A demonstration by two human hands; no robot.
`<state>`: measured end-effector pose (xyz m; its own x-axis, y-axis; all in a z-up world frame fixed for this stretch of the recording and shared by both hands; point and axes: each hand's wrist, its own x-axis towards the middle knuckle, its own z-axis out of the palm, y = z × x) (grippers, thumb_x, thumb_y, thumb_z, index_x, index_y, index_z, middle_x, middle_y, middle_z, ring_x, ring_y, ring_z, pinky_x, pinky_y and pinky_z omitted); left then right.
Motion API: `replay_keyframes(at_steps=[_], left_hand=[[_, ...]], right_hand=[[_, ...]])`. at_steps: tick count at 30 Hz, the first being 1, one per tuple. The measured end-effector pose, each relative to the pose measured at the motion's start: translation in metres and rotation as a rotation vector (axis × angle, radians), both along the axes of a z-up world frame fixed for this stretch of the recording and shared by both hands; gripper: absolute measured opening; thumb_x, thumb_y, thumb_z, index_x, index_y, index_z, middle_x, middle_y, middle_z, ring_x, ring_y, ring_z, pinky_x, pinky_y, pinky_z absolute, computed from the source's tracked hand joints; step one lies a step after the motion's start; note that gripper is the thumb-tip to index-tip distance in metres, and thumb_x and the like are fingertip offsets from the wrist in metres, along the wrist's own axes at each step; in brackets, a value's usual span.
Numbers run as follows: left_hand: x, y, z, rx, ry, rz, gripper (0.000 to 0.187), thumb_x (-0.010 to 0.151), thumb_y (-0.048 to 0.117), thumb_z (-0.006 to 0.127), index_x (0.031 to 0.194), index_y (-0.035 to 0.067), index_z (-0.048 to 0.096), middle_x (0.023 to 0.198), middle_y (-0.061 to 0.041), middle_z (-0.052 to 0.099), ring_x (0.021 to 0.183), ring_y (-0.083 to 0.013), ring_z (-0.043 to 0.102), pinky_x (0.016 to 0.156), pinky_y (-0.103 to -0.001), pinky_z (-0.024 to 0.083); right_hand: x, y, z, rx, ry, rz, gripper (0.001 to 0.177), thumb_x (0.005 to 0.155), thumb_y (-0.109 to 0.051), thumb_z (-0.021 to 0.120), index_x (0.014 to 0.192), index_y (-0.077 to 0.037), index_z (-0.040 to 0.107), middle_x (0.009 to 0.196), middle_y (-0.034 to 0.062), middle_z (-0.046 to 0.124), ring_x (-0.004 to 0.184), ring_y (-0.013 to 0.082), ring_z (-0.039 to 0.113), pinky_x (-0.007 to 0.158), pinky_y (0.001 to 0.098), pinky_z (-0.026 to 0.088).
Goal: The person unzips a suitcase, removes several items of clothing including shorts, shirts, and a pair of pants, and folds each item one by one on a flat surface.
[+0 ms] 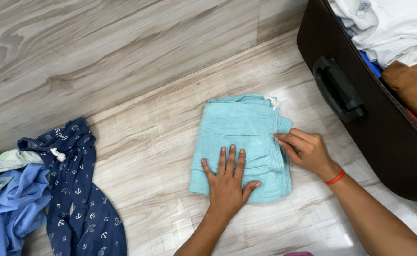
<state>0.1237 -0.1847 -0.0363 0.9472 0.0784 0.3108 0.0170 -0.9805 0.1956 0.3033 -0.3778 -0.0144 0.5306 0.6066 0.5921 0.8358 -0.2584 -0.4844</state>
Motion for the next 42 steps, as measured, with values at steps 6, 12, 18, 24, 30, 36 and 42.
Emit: replay_keyframes(at_steps=[6,12,18,24,30,36,42], left_hand=[[0.001,0.000,-0.001,0.012,-0.028,0.002,0.088,0.094,0.072,0.043,0.155,0.008,0.043,0.161,-0.019,0.038,0.152,-0.0374,0.026,0.113,-0.077,-0.007],[0.007,-0.003,0.005,0.003,-0.039,0.013,0.087,0.094,0.071,0.045,0.153,0.008,0.045,0.159,-0.019,0.040,0.151,-0.0372,0.028,0.113,-0.077,-0.006],[0.008,-0.004,0.004,0.007,-0.035,0.012,0.085,0.093,0.071,0.047,0.151,0.008,0.046,0.159,-0.018,0.040,0.150,-0.0375,0.027,0.112,-0.077,-0.006],[0.008,-0.005,0.002,0.005,-0.036,0.014,0.085,0.093,0.070,0.047,0.152,0.008,0.045,0.159,-0.019,0.039,0.150,-0.0370,0.027,0.113,-0.077,-0.005],[0.006,-0.005,-0.003,0.016,-0.065,0.014,0.085,0.094,0.070,0.045,0.153,0.009,0.044,0.160,-0.018,0.039,0.151,-0.0373,0.027,0.114,-0.077,-0.006],[0.006,-0.006,-0.005,0.017,-0.062,0.018,0.086,0.094,0.071,0.043,0.154,0.009,0.044,0.161,-0.018,0.038,0.152,-0.0370,0.026,0.114,-0.077,-0.006],[0.002,-0.005,-0.004,0.010,-0.040,0.025,0.089,0.093,0.074,0.039,0.158,0.012,0.037,0.163,-0.019,0.034,0.153,-0.0374,0.023,0.113,-0.077,-0.006]], right_hand=[[0.000,-0.001,0.001,0.017,-0.032,0.016,0.014,0.090,-0.005,0.074,0.104,-0.005,0.078,0.071,0.0018,0.066,0.049,0.0089,0.055,0.044,0.0231,0.044],[0.003,0.000,0.002,0.020,-0.064,0.046,0.013,0.089,-0.006,0.075,0.102,-0.005,0.078,0.075,0.0034,0.071,0.051,0.0105,0.060,0.046,0.0239,0.047],[0.003,0.003,0.003,0.022,-0.022,0.045,0.013,0.089,-0.006,0.075,0.101,-0.005,0.079,0.073,0.0041,0.072,0.048,0.0106,0.060,0.043,0.0243,0.045],[0.003,0.001,-0.002,0.019,-0.005,0.009,0.012,0.091,-0.005,0.073,0.102,-0.004,0.078,0.076,0.0049,0.072,0.050,0.0105,0.059,0.044,0.0239,0.045],[0.002,0.002,-0.002,0.018,0.012,0.028,0.012,0.092,-0.005,0.072,0.103,-0.004,0.077,0.076,0.0043,0.072,0.052,0.0104,0.060,0.045,0.0235,0.047],[-0.004,0.003,0.007,-0.128,0.135,-0.185,0.040,0.088,0.006,0.064,0.126,-0.005,0.071,0.109,0.0108,0.068,0.088,0.0228,0.063,0.076,0.0331,0.054],[0.000,0.004,-0.006,-0.206,0.048,-0.369,0.068,0.084,0.017,0.052,0.150,0.004,0.044,0.148,0.0239,0.049,0.131,0.0400,0.050,0.114,0.0521,0.037]])
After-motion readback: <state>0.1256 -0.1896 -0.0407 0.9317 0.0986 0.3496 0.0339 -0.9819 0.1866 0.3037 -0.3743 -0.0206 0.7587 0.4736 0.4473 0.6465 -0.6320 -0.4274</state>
